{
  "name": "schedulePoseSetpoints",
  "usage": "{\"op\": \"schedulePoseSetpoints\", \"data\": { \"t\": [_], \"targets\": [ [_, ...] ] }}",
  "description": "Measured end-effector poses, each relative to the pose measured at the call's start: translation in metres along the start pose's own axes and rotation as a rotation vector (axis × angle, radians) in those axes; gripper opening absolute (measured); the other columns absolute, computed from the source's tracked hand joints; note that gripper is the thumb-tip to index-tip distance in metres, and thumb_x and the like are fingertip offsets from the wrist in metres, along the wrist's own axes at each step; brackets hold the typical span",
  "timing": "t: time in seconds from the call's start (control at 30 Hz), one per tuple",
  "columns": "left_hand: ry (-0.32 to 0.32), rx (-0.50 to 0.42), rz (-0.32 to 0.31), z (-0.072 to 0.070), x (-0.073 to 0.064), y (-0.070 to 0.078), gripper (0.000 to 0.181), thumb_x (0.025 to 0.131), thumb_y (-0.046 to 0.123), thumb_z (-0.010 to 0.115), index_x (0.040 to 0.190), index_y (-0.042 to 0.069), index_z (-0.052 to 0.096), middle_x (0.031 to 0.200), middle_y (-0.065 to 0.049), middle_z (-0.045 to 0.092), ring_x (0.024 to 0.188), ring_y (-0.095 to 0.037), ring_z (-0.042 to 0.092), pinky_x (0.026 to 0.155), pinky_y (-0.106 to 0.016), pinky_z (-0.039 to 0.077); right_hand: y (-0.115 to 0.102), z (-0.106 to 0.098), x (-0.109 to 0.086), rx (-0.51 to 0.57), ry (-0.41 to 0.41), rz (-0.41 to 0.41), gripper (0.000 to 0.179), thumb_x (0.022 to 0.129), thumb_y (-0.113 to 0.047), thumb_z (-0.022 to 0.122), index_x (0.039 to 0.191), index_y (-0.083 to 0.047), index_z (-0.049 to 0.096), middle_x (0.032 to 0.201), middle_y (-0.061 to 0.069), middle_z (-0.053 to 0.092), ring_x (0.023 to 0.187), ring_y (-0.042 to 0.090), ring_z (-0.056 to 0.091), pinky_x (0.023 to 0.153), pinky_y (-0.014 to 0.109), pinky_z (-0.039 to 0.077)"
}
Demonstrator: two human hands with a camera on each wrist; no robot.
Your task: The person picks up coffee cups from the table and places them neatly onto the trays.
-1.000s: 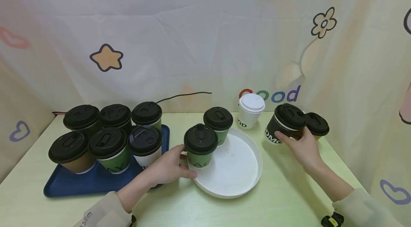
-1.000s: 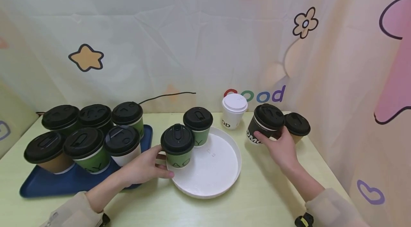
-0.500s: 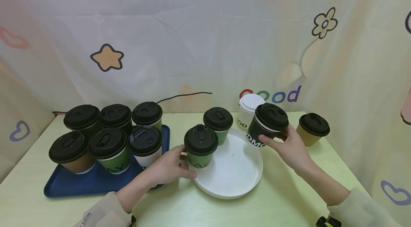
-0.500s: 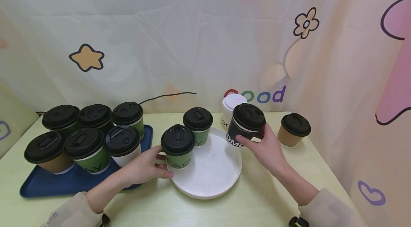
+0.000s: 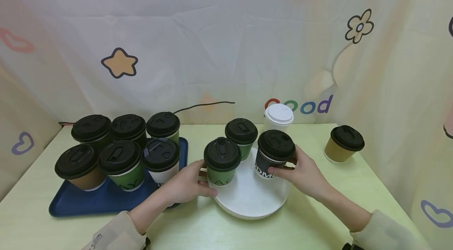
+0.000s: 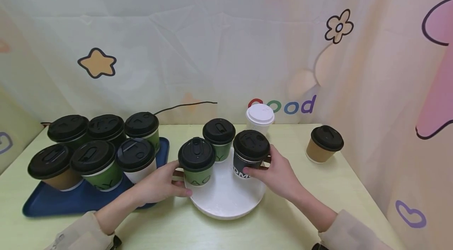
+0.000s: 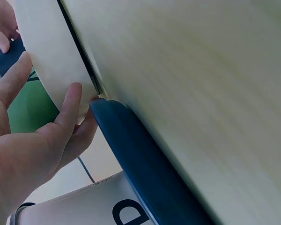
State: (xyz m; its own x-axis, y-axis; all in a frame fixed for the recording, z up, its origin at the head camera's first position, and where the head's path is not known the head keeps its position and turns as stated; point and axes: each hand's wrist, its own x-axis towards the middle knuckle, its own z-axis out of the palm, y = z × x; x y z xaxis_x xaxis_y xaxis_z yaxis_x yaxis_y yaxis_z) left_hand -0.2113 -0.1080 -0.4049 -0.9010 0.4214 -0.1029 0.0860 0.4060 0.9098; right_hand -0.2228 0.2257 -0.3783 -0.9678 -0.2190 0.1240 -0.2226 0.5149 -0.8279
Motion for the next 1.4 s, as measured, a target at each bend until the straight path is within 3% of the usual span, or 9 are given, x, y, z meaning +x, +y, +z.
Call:
{"op": "schedulePoseSetpoints", "data": {
  "t": [0.2, 0.33, 0.5, 0.8, 1.13, 1.3, 1.4],
  "targets": [
    [-0.006, 0.001, 0.006, 0.0, 0.0, 0.0, 0.078, 0.08, 0.008, 0.09, 0.145, -0.003, 0.047, 0.139, -0.018, 0.056, 0.117, -0.033, 0.063, 0.095, -0.041, 0.055, 0.004, 0.008, 0.001, -0.02, -0.013, 0.036, 0.076, 0.081, -0.021, 0.09, 0.142, -0.003, 0.05, 0.127, 0.015, 0.064, 0.12, 0.032, 0.058, 0.097, 0.043, 0.054],
    [-0.008, 0.007, 0.011, 0.0, 0.0, 0.0, 0.077, 0.08, 0.008, 0.09, 0.143, -0.003, 0.048, 0.139, -0.018, 0.056, 0.118, -0.033, 0.063, 0.095, -0.041, 0.055, 0.005, 0.011, 0.002, -0.125, 0.019, 0.024, 0.074, 0.08, -0.027, 0.091, 0.14, -0.004, 0.054, 0.123, 0.013, 0.067, 0.116, 0.031, 0.06, 0.092, 0.044, 0.055],
    [-0.01, 0.006, 0.018, 0.0, -0.001, 0.001, 0.077, 0.08, 0.007, 0.09, 0.143, -0.004, 0.047, 0.139, -0.019, 0.056, 0.118, -0.033, 0.063, 0.095, -0.041, 0.055, 0.006, 0.011, 0.006, -0.237, 0.07, 0.001, 0.075, 0.079, -0.034, 0.091, 0.138, -0.007, 0.056, 0.119, 0.013, 0.068, 0.116, 0.033, 0.061, 0.095, 0.055, 0.048],
    [-0.021, 0.006, 0.033, 0.0, 0.0, 0.001, 0.076, 0.081, 0.006, 0.089, 0.144, -0.004, 0.048, 0.139, -0.019, 0.056, 0.119, -0.034, 0.062, 0.095, -0.041, 0.055, 0.012, 0.01, 0.014, -0.229, 0.089, 0.022, 0.076, 0.082, -0.036, 0.089, 0.141, -0.005, 0.052, 0.12, 0.015, 0.067, 0.116, 0.035, 0.06, 0.093, 0.059, 0.048],
    [-0.023, 0.01, 0.048, -0.001, 0.0, 0.0, 0.074, 0.081, 0.006, 0.089, 0.143, -0.004, 0.049, 0.138, -0.02, 0.056, 0.118, -0.035, 0.063, 0.094, -0.041, 0.055, 0.015, 0.009, 0.017, -0.222, 0.037, 0.016, 0.078, 0.086, -0.034, 0.086, 0.144, -0.003, 0.045, 0.127, 0.017, 0.065, 0.115, 0.034, 0.06, 0.092, 0.053, 0.052],
    [-0.031, -0.003, 0.064, 0.0, 0.0, -0.002, 0.072, 0.081, 0.005, 0.088, 0.141, -0.003, 0.05, 0.138, -0.02, 0.056, 0.119, -0.036, 0.062, 0.094, -0.04, 0.055, 0.013, 0.006, 0.012, -0.232, -0.028, 0.01, 0.078, 0.087, -0.035, 0.084, 0.145, -0.002, 0.044, 0.135, 0.023, 0.06, 0.121, 0.04, 0.058, 0.095, 0.056, 0.051],
    [-0.033, -0.013, 0.063, 0.001, 0.0, -0.002, 0.071, 0.081, 0.005, 0.088, 0.141, -0.003, 0.05, 0.139, -0.02, 0.055, 0.119, -0.037, 0.062, 0.094, -0.04, 0.055, 0.008, 0.001, 0.006, -0.279, -0.086, 0.054, 0.077, 0.091, -0.037, 0.08, 0.145, 0.004, 0.044, 0.137, 0.028, 0.056, 0.121, 0.044, 0.057, 0.096, 0.057, 0.051]
  ]
}}
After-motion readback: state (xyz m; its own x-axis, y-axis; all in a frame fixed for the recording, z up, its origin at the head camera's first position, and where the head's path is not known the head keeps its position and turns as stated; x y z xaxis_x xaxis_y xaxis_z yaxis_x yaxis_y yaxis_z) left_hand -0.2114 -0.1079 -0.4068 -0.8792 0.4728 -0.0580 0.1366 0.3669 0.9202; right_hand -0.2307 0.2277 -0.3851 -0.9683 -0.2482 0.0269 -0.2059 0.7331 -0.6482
